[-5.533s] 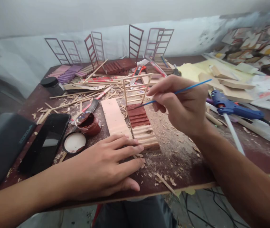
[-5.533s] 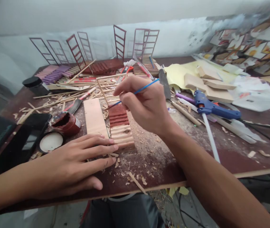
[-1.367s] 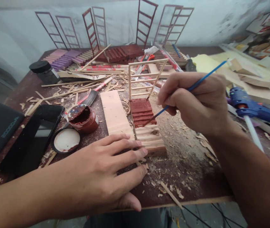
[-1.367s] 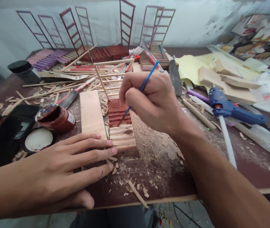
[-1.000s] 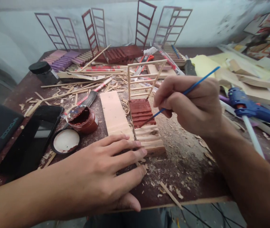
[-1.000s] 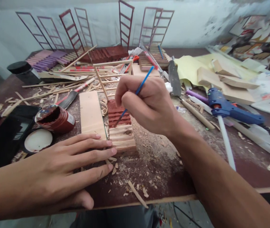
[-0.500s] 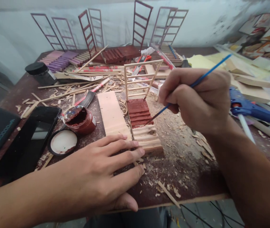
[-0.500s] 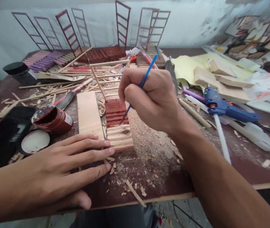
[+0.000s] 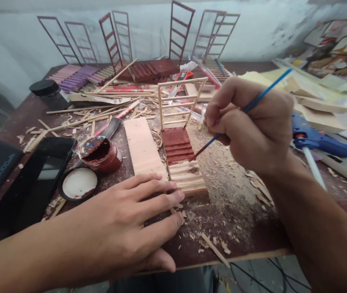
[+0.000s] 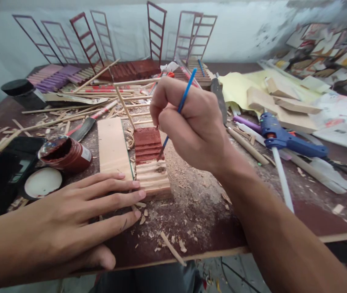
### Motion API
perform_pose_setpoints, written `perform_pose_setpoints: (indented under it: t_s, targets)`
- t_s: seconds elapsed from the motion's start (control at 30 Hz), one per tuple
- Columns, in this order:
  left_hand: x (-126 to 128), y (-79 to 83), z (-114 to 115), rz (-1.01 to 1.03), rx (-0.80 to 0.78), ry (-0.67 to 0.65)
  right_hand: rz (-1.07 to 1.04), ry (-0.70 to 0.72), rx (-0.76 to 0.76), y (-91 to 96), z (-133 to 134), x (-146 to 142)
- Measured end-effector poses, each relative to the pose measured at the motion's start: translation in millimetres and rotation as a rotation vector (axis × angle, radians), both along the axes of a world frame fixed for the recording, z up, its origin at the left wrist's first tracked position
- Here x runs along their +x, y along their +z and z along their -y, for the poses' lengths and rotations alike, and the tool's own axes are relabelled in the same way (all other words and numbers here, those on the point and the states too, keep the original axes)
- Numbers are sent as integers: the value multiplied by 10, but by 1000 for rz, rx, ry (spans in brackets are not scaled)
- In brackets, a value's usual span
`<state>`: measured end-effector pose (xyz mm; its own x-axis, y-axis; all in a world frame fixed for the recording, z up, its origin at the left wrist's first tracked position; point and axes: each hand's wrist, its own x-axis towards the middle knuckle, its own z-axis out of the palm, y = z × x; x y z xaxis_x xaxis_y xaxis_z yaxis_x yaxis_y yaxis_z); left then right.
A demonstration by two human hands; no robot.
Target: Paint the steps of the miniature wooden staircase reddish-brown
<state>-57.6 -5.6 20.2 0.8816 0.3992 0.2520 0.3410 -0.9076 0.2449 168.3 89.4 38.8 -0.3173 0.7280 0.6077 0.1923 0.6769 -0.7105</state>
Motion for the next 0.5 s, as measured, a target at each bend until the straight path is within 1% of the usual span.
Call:
perform_pose_setpoints:
  t_s: [0.1,0.17,0.33,0.5]
  targets:
    - [4,3,-2,-1,-4,-2,61,32,-23,-6,19,-17]
    - [5,2,-2,-2,-8,0,99,41,-5,-1,20,-21]
    - [-1,-2,-3,-4,-10,-1,134,56,37,14,7,-18]
    - [-1,-5,1,-20,-15,-5,152,48,17,-1,11,-25]
